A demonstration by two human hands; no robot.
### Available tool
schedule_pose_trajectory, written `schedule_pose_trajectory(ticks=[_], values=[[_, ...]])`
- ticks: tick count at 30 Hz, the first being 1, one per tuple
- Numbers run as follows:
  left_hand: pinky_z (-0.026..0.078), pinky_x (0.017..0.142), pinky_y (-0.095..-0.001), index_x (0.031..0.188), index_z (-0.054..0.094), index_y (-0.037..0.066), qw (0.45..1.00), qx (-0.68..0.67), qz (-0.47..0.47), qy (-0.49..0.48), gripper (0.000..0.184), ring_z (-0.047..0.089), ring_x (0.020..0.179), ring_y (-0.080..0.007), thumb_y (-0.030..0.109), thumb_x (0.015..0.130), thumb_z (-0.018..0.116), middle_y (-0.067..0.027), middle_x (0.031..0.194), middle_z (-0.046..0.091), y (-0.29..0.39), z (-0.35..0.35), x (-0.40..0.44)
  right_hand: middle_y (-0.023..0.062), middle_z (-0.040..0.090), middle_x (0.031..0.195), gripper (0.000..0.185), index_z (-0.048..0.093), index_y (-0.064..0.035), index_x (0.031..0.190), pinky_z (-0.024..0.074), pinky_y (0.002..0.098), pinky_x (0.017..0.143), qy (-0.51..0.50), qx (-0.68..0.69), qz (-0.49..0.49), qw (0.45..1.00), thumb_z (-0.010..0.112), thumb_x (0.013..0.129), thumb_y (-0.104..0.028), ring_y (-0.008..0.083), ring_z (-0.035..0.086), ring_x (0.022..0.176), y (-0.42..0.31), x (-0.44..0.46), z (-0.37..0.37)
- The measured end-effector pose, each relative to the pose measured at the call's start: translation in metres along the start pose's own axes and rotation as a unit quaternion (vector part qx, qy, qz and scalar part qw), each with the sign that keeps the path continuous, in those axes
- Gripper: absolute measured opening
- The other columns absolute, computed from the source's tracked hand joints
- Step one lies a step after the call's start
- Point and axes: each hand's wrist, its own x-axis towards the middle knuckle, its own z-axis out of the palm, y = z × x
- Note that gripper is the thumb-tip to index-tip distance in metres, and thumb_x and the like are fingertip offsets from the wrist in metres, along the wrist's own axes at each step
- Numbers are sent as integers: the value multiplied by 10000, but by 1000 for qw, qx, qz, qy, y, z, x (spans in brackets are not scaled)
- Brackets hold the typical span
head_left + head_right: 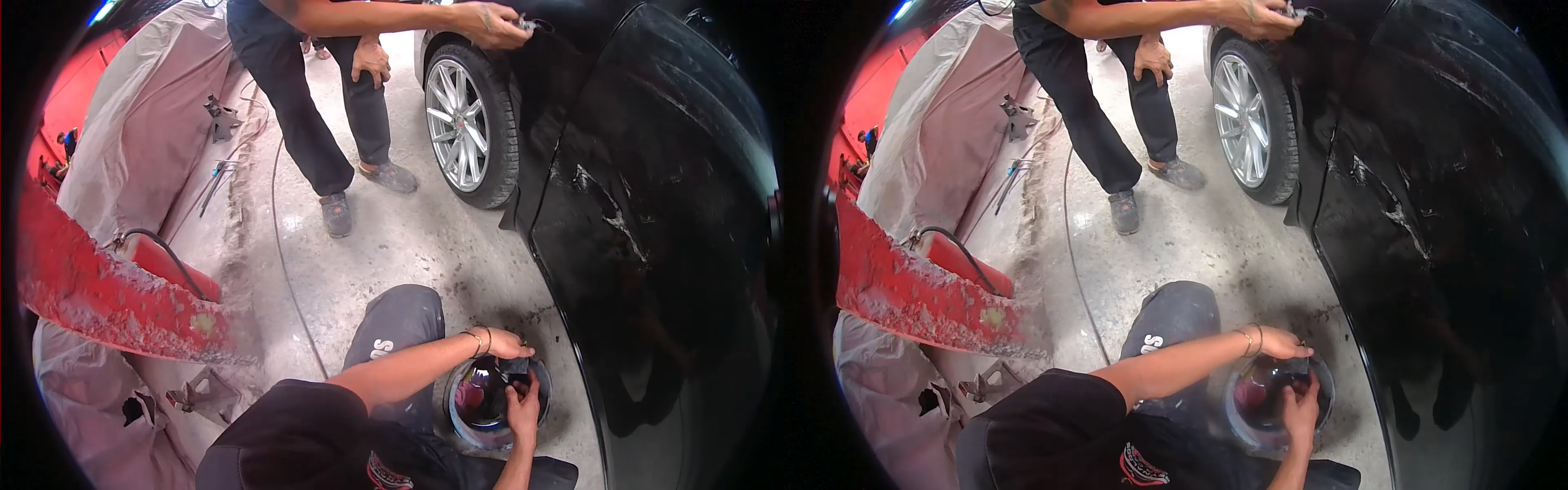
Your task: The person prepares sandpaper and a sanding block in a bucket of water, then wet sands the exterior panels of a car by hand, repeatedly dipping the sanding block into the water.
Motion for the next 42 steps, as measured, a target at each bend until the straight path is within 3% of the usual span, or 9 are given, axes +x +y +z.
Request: schedule_pose_trajectory(ticks=[7,12,16,21,24,32,37,40,42], values=[[530,914,-512,1048,767,-3,992,110,46,44,676,717,971,-403,563,1092,401,-207,971,760,3,8,3,230,688,1284,588,504,-27,1523,542,471,989,171,-129,-81,973,705,976,-104,366,705,1120,15,11,-33],[531,1028,-534,1285,713,54,968,203,144,28,477,699,1111,-443,397,1083,449,-238,1192,745,5,46,12,294,501,1554,867,458,9,1556,357,547,1218,211,-243,-27,947,839,883,-382,476,429,1477,45,16,-55],[546,1032,-539,1314,708,80,933,312,181,-6,466,698,1162,-436,395,1033,509,-189,1289,725,-47,120,73,276,714,1259,455,568,-77,1427,520,482,1037,214,-136,-13,967,695,1021,-238,445,695,1192,77,17,-33],[518,1112,-505,1435,647,120,862,457,129,-175,519,611,1367,-341,383,995,563,-161,1509,607,-77,149,109,271,746,1142,427,617,-89,1365,553,496,961,230,-165,31,959,714,998,-283,463,719,1100,63,14,-32],[471,1169,-470,1509,618,142,895,407,39,-176,596,579,1411,-360,466,1010,587,-179,1549,583,-104,162,121,262,752,1098,413,635,-94,1333,561,500,927,230,-176,80,954,717,994,-314,464,725,1055,39,9,-28],[483,1147,-455,1391,716,115,907,309,-18,-286,514,632,1340,-352,442,1000,647,-180,1459,655,-139,212,143,221,740,1158,467,688,-92,1271,564,470,925,267,-138,37,953,795,916,-376,433,713,1093,45,16,-29],[591,955,-476,1311,764,118,903,373,104,-186,445,755,1107,-349,381,956,713,-143,1189,794,-108,193,124,202,726,1227,520,686,-92,1327,554,434,1006,167,-218,-12,961,820,886,-334,397,691,1183,21,34,-52],[592,943,-490,1193,794,43,894,400,105,-172,422,754,1068,-382,379,968,671,-212,1190,772,-89,190,123,184,718,1284,579,686,-100,1358,547,417,1035,72,-152,-67,983,841,859,-351,340,684,1240,24,81,-55],[587,938,-501,1293,735,16,876,419,140,-193,479,752,1064,-387,366,987,621,-250,1210,755,-69,180,113,162,733,1302,585,694,-102,1363,546,408,1035,-4,-131,-83,988,853,857,-351,286,699,1237,26,105,-53]])
